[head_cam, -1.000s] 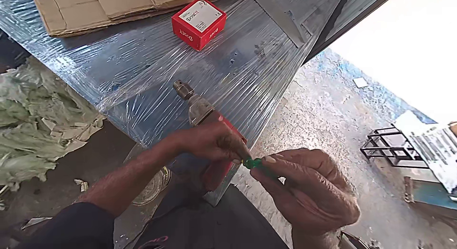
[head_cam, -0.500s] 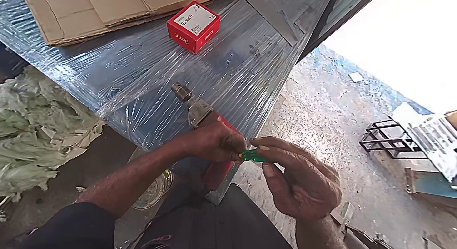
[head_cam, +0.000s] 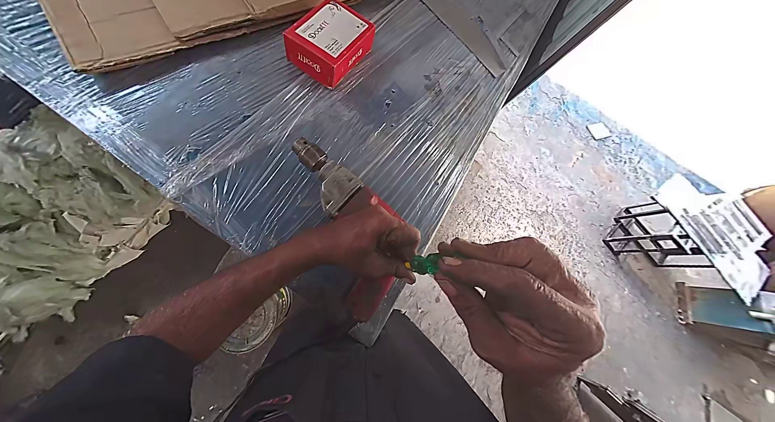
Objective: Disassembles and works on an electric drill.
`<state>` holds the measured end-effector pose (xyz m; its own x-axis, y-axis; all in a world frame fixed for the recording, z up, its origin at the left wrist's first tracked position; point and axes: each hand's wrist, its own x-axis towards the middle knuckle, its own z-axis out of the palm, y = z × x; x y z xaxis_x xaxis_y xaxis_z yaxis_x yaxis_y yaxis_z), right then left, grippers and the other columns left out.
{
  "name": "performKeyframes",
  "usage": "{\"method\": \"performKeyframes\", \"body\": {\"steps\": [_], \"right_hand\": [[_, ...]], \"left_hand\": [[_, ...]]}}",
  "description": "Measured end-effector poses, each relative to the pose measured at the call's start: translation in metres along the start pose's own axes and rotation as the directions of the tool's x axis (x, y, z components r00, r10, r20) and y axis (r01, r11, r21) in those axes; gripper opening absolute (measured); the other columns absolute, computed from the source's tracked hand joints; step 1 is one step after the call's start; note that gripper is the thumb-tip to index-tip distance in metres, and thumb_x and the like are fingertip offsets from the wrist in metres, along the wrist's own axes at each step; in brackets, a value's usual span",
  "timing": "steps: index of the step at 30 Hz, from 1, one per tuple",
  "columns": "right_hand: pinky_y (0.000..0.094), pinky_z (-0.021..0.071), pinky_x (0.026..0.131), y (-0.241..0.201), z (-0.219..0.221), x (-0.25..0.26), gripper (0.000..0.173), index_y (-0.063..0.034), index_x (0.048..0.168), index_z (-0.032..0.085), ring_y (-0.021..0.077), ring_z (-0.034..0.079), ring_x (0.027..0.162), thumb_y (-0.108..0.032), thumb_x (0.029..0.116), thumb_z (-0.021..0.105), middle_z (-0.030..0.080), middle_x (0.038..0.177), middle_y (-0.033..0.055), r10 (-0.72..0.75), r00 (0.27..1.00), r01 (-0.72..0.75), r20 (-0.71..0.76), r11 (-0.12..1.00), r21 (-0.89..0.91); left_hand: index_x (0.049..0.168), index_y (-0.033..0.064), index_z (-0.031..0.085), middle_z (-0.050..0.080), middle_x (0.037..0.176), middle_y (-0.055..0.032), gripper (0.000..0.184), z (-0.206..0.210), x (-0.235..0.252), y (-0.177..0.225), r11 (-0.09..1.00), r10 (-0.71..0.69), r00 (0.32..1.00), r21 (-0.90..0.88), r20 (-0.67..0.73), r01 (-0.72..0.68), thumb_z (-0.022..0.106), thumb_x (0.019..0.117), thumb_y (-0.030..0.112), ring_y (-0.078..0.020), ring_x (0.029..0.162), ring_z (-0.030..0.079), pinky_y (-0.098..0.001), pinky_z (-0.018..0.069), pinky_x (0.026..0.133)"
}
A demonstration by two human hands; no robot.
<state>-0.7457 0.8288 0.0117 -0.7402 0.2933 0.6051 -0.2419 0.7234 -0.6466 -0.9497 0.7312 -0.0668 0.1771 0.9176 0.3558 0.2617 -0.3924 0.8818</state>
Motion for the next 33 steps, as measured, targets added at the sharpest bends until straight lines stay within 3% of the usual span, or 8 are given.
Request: {"method": "performKeyframes", "body": {"steps": [6, 10, 13, 18, 25, 27, 29, 33], "right_hand": [[0.0320, 0.0591, 0.097, 0.002, 0.003, 0.001, 0.029, -0.0109, 0.116, 0.072, 0.0183, 0.069, 0.115, -0.022, 0.1061, 0.047, 0.073, 0.120, 0.0093, -0.101, 0.988, 0.098, 0.116, 0.995, 0.029], [0.0205, 0.0539, 0.088, 0.006, 0.010, -0.002, 0.022, -0.0191, 0.108, 0.075, 0.0066, 0.062, 0.105, -0.029, 0.0893, 0.082, 0.062, 0.113, -0.0021, -0.027, 0.999, 0.028, -0.037, 1.000, 0.012], [0.0184, 0.0552, 0.079, 0.002, 0.005, -0.001, 0.016, -0.0194, 0.095, 0.080, 0.0057, 0.065, 0.091, -0.019, 0.0817, 0.089, 0.068, 0.098, -0.0031, 0.004, 0.993, -0.006, -0.120, 1.000, -0.023], [0.0259, 0.0633, 0.082, -0.002, 0.003, -0.002, 0.019, -0.0147, 0.104, 0.080, 0.0113, 0.072, 0.091, -0.010, 0.0861, 0.084, 0.072, 0.097, 0.0012, 0.014, 0.998, -0.012, -0.068, 1.000, 0.020], [0.0384, 0.0577, 0.105, -0.001, 0.006, 0.002, 0.033, -0.0067, 0.120, 0.070, 0.0250, 0.067, 0.124, -0.018, 0.1078, 0.041, 0.072, 0.128, 0.0135, -0.114, 0.980, 0.107, 0.165, 0.993, 0.047], [0.0413, 0.0532, 0.109, 0.000, 0.009, 0.001, 0.027, -0.0127, 0.118, 0.071, 0.0259, 0.061, 0.130, -0.026, 0.1056, 0.051, 0.069, 0.130, 0.0089, -0.086, 0.988, 0.084, 0.131, 0.996, 0.018], [0.0247, 0.0508, 0.095, -0.001, 0.013, 0.001, 0.020, -0.0238, 0.111, 0.076, 0.0092, 0.059, 0.114, -0.033, 0.0935, 0.077, 0.062, 0.119, -0.0027, -0.022, 0.999, 0.024, 0.033, 0.999, -0.035], [0.0203, 0.0567, 0.078, -0.007, 0.013, 0.004, 0.019, -0.0192, 0.097, 0.081, 0.0071, 0.067, 0.090, -0.016, 0.0803, 0.090, 0.069, 0.094, -0.0020, 0.034, 0.996, -0.036, -0.077, 0.999, -0.024]], "left_hand": [[0.084, 0.0061, 0.066, 0.063, 0.071, 0.0028, 0.026, 0.002, 0.001, 0.003, 0.998, -0.035, 0.999, 0.044, -0.035, 0.036, 0.086, 0.0823, 0.023, 0.0010, 0.067, 0.058, -0.0169, 0.0480, 0.061], [0.095, 0.0040, 0.071, 0.068, 0.079, 0.0018, 0.021, 0.000, 0.002, 0.000, 0.997, -0.058, 0.998, -0.055, 0.004, 0.058, 0.084, 0.0849, 0.018, 0.0013, 0.072, 0.062, -0.0162, 0.0519, 0.066], [0.115, -0.0033, 0.073, 0.076, 0.099, -0.0060, 0.024, -0.006, 0.000, -0.006, 0.984, 0.041, 0.993, -0.176, 0.106, -0.022, 0.072, 0.0952, 0.010, -0.0031, 0.089, 0.071, -0.0198, 0.0597, 0.080], [0.095, -0.0002, 0.073, 0.069, 0.081, -0.0017, 0.010, -0.007, 0.002, -0.003, 0.995, 0.068, 0.990, -0.086, 0.128, -0.057, 0.070, 0.0961, 0.009, -0.0004, 0.075, 0.063, -0.0180, 0.0525, 0.068], [0.092, 0.0034, 0.073, 0.071, 0.080, 0.0005, 0.018, -0.004, 0.000, -0.001, 0.999, 0.037, 0.999, 0.032, 0.020, -0.038, 0.082, 0.0866, 0.018, 0.0003, 0.074, 0.065, -0.0184, 0.0536, 0.067], [0.086, 0.0044, 0.069, 0.067, 0.075, 0.0005, 0.020, -0.004, 0.001, -0.001, 0.999, 0.032, 0.999, 0.039, 0.014, -0.033, 0.083, 0.0866, 0.019, -0.0011, 0.071, 0.062, -0.0193, 0.0506, 0.064], [0.082, 0.0051, 0.068, 0.063, 0.070, 0.0019, 0.020, -0.004, 0.001, -0.001, 0.999, 0.035, 0.999, 0.029, 0.017, -0.035, 0.082, 0.0865, 0.018, -0.0002, 0.067, 0.058, -0.0181, 0.0470, 0.060], [0.085, 0.0050, 0.069, 0.064, 0.071, 0.0022, 0.019, -0.004, 0.001, -0.002, 0.999, 0.045, 0.999, 0.011, 0.024, -0.045, 0.082, 0.0863, 0.018, 0.0003, 0.068, 0.059, -0.0179, 0.0482, 0.061]]}}
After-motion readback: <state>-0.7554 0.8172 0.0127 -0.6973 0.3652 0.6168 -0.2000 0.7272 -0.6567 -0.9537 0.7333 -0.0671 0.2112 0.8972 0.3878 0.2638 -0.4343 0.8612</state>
